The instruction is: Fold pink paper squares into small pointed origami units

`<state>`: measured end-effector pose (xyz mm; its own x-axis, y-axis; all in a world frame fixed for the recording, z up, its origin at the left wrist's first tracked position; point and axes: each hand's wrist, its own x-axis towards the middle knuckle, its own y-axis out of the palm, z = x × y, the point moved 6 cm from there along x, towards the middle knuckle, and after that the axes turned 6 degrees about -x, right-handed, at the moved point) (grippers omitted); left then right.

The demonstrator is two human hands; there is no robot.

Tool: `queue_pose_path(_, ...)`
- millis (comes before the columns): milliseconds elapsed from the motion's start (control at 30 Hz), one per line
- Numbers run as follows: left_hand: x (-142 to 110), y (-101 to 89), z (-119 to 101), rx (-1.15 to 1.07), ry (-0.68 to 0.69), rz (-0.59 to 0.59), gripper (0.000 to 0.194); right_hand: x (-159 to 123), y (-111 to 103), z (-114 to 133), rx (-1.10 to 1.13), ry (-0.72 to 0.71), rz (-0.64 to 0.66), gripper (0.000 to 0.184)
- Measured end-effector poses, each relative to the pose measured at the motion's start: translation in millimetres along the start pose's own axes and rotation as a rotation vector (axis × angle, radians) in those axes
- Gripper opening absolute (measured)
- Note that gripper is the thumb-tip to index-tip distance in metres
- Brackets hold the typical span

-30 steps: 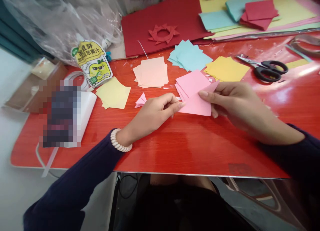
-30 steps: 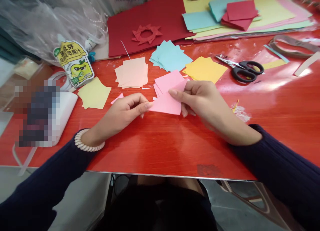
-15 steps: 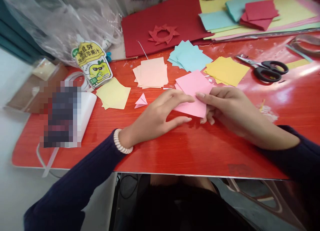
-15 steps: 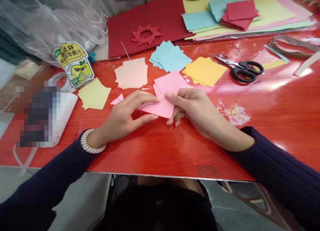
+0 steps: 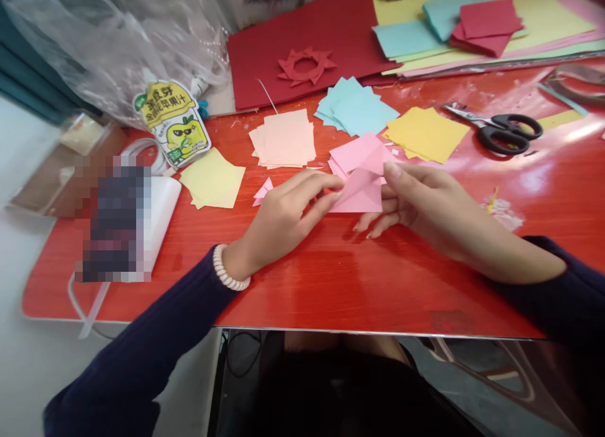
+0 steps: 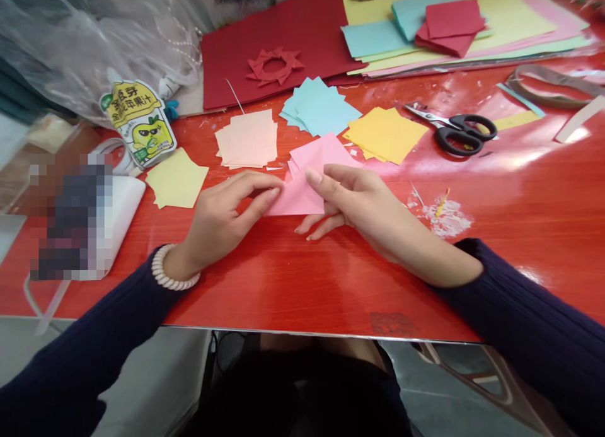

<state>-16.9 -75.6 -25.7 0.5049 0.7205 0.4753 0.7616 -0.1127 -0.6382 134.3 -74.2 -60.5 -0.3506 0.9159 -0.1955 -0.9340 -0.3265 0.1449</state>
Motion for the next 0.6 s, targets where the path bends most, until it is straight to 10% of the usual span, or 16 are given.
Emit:
queue_pose_path(400,-3.4,17.6,-3.0,-0.259,-0.123,0.317,0.049,0.7,7.4,-2.4,-0.213,0.055,0.04,0.038)
queue_pose_path(600,7.0,-11.2,8.5,-0.327,-0.194,0.026,0.02,-16.2,20.0,18.3,-0.697,-0.442,0.028,0.032)
